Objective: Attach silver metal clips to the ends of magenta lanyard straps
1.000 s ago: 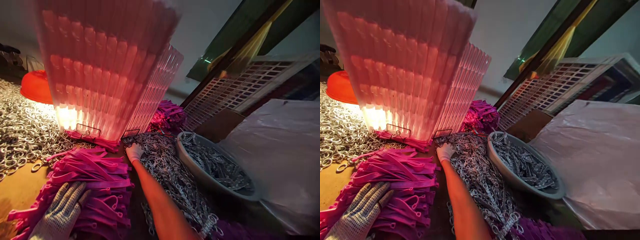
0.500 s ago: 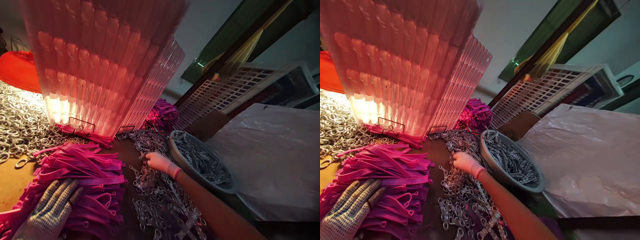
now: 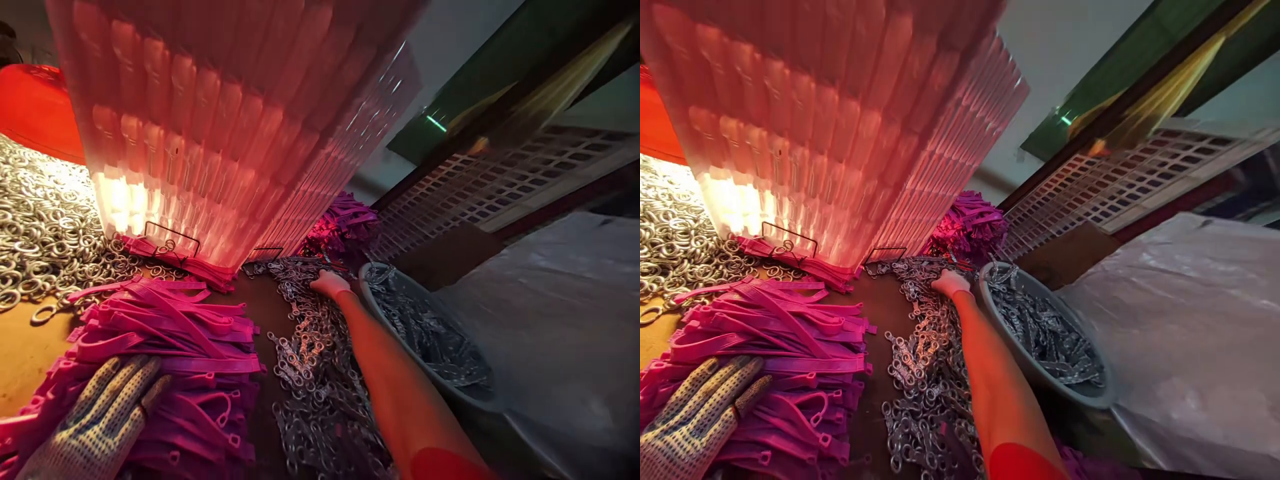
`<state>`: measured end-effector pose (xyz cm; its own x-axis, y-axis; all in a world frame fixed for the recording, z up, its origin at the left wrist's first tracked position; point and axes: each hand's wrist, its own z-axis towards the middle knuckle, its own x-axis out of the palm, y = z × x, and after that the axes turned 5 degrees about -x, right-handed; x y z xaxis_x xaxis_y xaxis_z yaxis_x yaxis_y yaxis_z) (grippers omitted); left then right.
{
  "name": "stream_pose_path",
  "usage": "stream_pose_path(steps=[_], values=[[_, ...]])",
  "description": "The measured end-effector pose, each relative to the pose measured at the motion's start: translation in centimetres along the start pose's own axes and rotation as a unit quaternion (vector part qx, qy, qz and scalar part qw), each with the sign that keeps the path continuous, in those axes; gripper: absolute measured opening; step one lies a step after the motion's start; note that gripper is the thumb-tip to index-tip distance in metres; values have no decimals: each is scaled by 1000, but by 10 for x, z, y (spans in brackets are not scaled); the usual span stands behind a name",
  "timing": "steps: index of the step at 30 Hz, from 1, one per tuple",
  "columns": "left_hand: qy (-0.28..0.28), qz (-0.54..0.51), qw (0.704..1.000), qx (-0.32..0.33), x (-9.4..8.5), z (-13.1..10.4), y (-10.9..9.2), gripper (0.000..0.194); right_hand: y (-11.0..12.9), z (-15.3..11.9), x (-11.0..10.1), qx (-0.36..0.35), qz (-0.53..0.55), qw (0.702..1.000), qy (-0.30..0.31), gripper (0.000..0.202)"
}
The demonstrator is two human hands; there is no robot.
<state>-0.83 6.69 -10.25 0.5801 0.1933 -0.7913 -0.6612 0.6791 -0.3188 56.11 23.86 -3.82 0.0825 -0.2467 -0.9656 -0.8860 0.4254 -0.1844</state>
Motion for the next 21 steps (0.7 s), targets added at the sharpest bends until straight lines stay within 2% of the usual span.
stream_pose_path(steps=[4, 8, 13, 17, 21], values=[[9, -18, 1000, -21, 0, -5, -1, 93, 25, -40, -8, -19, -37, 999, 7, 35], [22, 3, 1000, -7, -3, -6, 1, 103, 60, -98, -3, -72, -54, 996, 12, 33], [55, 29, 997, 38, -11, -4, 7, 94, 100, -173, 13, -152, -60, 986, 18, 33], [61, 29, 997, 41, -16, -3, 5, 88, 116, -221, 15, -200, -56, 977, 48, 35], [64, 27, 997, 27, -14, -5, 2, 85, 114, -246, 5, -241, -44, 964, 103, 34]])
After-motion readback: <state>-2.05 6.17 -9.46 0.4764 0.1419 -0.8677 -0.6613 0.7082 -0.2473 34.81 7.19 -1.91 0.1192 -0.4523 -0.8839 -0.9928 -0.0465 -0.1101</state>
